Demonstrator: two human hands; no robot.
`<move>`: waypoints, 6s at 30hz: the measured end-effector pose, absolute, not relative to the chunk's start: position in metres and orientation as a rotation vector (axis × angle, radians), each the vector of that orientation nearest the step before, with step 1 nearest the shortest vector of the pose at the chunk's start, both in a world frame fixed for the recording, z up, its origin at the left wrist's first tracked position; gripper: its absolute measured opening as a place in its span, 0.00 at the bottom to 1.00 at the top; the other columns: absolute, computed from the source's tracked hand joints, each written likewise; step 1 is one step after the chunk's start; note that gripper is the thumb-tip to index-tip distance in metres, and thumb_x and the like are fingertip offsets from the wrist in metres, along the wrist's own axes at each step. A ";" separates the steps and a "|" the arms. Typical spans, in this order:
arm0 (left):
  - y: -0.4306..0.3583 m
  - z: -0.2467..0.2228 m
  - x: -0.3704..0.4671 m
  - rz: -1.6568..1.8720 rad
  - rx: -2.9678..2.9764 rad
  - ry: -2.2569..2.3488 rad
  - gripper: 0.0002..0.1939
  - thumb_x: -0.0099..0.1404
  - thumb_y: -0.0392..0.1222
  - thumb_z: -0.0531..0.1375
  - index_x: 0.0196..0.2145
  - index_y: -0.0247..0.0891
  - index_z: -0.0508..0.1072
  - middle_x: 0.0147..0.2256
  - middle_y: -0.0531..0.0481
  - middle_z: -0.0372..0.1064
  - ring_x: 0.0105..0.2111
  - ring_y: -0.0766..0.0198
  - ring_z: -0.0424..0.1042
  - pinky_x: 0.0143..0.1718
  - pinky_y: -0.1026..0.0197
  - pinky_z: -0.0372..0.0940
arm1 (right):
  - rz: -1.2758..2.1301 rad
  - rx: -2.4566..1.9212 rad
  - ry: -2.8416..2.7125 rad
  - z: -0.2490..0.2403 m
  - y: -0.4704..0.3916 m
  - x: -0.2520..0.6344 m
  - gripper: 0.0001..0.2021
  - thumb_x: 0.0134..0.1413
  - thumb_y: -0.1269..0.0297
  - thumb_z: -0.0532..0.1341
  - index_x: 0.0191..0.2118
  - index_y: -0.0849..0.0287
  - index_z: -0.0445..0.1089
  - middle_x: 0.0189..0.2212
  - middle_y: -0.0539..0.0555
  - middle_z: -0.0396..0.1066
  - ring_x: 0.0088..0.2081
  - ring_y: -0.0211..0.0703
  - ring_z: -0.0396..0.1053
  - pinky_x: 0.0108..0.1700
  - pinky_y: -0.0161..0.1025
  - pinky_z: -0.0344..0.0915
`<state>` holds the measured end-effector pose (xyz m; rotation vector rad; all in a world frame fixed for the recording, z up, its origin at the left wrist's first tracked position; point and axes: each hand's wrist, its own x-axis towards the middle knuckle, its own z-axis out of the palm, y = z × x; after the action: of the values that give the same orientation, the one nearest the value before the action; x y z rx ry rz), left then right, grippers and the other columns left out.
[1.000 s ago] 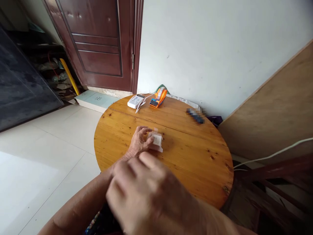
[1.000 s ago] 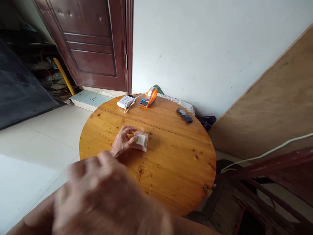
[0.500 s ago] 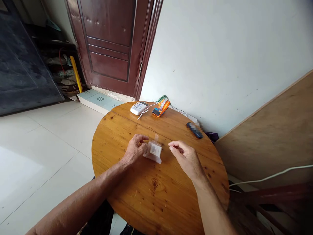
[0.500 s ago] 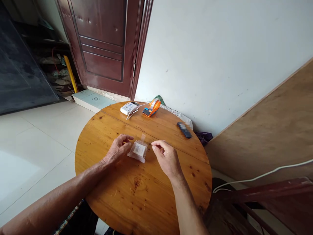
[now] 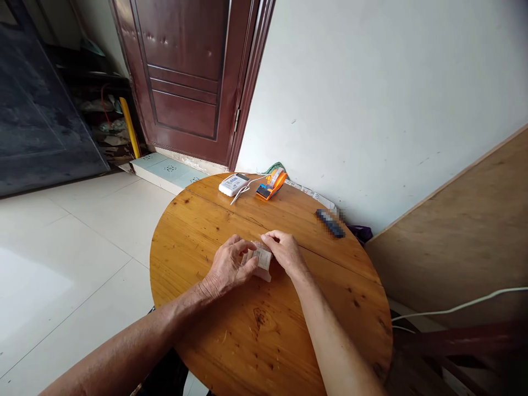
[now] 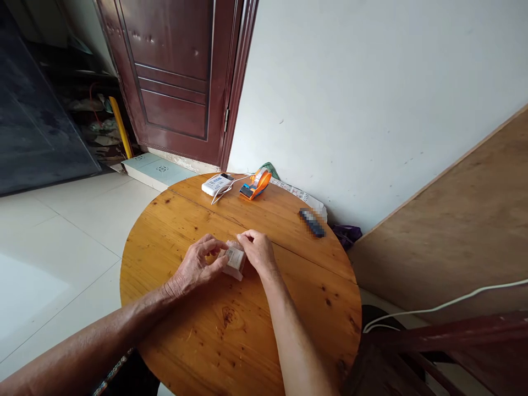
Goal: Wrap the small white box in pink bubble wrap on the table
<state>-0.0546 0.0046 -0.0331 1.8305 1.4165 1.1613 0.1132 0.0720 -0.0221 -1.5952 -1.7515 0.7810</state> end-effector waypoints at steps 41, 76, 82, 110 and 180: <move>0.002 -0.037 -0.051 1.122 1.898 1.323 0.15 0.60 0.46 0.63 0.45 0.41 0.72 0.39 0.49 0.68 0.40 0.61 0.70 0.41 0.60 0.66 | 0.462 -0.987 -2.462 0.020 0.025 0.135 0.10 0.55 0.70 0.60 0.37 0.50 0.79 0.37 0.53 0.76 0.42 0.47 0.69 0.47 0.45 0.62; 0.012 -0.032 -0.062 1.311 1.319 1.323 0.13 0.52 0.38 0.56 0.36 0.34 0.74 0.28 0.53 0.63 0.27 0.67 0.63 0.30 0.64 0.62 | 1.335 -1.167 -1.708 0.001 0.048 0.154 0.18 0.43 0.52 0.69 0.41 0.54 0.75 0.47 0.55 0.73 0.49 0.49 0.68 0.52 0.45 0.64; 0.014 -0.029 -0.061 1.253 1.062 1.331 0.17 0.49 0.39 0.56 0.38 0.33 0.72 0.24 0.56 0.61 0.23 0.69 0.60 0.25 0.66 0.58 | 1.245 -1.127 -1.926 0.000 0.047 0.154 0.19 0.45 0.56 0.68 0.46 0.52 0.74 0.52 0.55 0.72 0.55 0.52 0.67 0.56 0.50 0.62; 0.001 -0.024 -0.054 1.018 1.123 0.901 0.30 0.62 0.57 0.60 0.58 0.40 0.64 0.32 0.53 0.67 0.31 0.64 0.67 0.35 0.62 0.62 | 0.912 -1.098 -1.125 -0.012 0.057 0.135 0.15 0.48 0.51 0.66 0.31 0.58 0.71 0.40 0.57 0.78 0.41 0.45 0.72 0.45 0.42 0.65; 0.020 -0.030 -0.081 0.999 2.179 1.303 0.10 0.51 0.36 0.55 0.31 0.38 0.75 0.35 0.46 0.69 0.39 0.55 0.68 0.50 0.49 0.61 | 0.559 -1.715 -2.415 0.003 0.044 0.158 0.08 0.51 0.72 0.60 0.36 0.56 0.73 0.27 0.49 0.74 0.30 0.38 0.68 0.29 0.33 0.48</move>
<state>-0.0807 0.0197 -0.0298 2.1792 1.3026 0.9994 0.1579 0.0442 0.0028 -1.7153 -2.4155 0.5592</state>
